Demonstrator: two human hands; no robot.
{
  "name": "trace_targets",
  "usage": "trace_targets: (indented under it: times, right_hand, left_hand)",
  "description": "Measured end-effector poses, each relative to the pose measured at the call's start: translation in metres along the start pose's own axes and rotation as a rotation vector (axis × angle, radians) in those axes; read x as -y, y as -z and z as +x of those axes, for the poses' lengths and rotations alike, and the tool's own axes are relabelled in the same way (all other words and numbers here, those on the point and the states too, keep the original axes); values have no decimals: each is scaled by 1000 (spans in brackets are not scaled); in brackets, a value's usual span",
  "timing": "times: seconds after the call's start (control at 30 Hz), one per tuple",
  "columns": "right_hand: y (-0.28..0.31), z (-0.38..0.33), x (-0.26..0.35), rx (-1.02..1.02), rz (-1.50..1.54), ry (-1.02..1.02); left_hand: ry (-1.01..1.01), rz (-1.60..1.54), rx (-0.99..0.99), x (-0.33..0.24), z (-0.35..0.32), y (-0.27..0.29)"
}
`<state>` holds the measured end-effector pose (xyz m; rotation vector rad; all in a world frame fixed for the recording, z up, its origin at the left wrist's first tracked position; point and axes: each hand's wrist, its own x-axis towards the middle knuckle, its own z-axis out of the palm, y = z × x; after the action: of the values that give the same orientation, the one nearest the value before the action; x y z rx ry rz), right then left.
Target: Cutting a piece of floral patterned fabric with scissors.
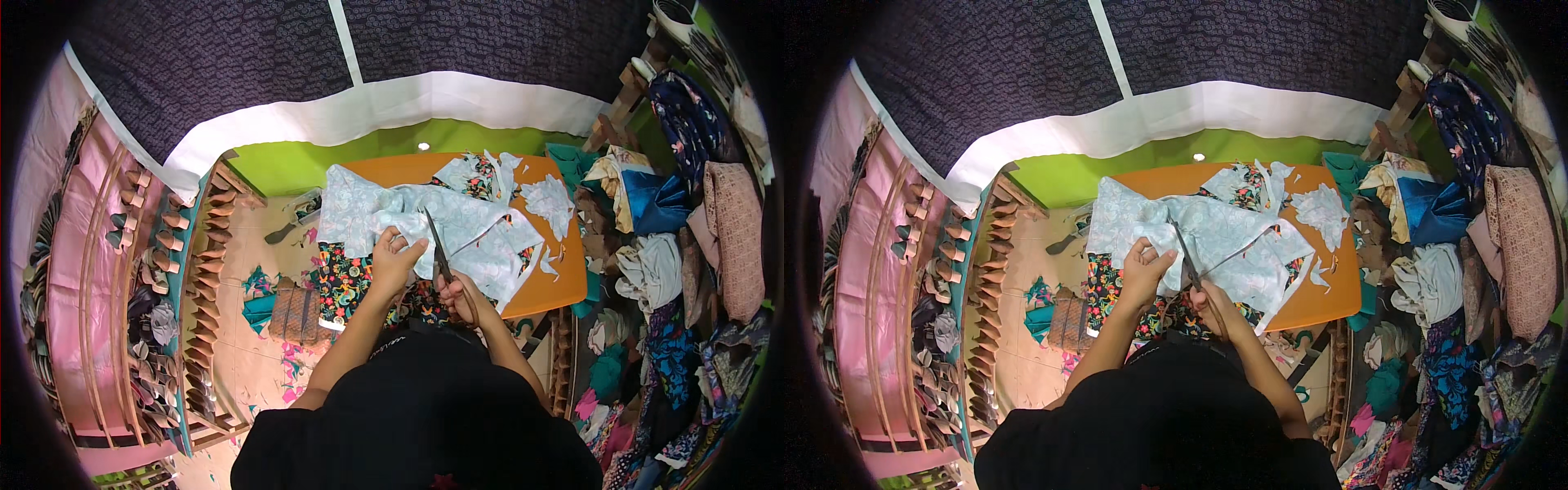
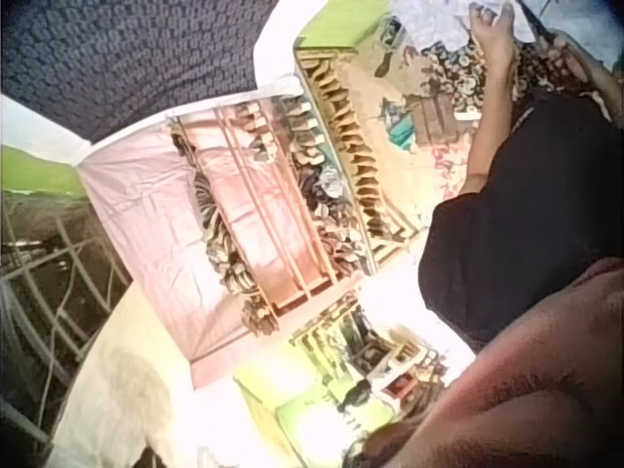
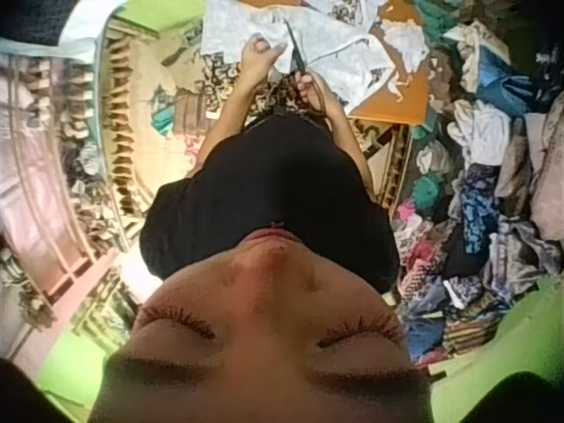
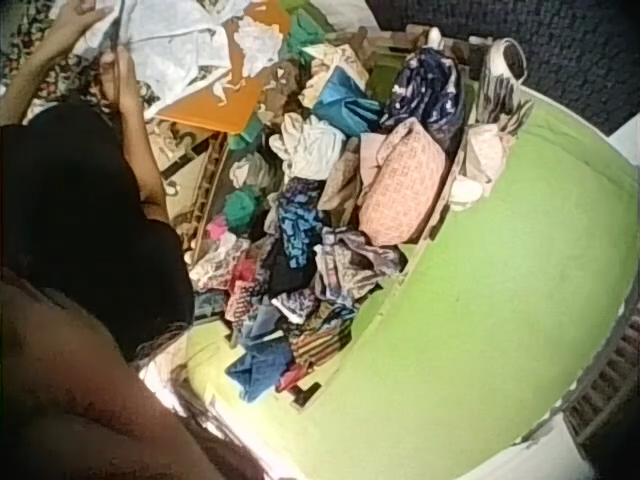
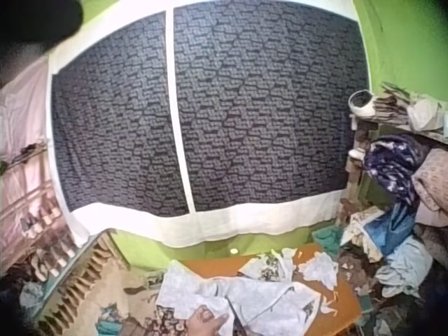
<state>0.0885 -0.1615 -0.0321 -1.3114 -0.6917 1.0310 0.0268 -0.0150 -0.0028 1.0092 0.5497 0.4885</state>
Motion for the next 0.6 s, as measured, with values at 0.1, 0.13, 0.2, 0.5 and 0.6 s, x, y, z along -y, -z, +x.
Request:
trace_targets:
  times: [0.1, 0.13, 0.2, 0.5, 0.6]
  right_hand:
    - [2, 1, 2, -8, -74, -92]
    - [2, 0, 1, -25, -99, -100]
    - [2, -1, 1, -44, -122, -107]
    - [-3, -4, -3, -95, -396, 26]
    - [0, -3, -15, -117, -425, 38]
  left_hand:
    - [-41, 73, -4, -1, -2, 1]
    - [-41, 73, -4, -2, -2, 1]
    - [-14, 42, -17, -4, -4, 0]
    - [25, -188, -75, 0, 2, -2]
    - [9, -124, -112, -2, 2, -5]
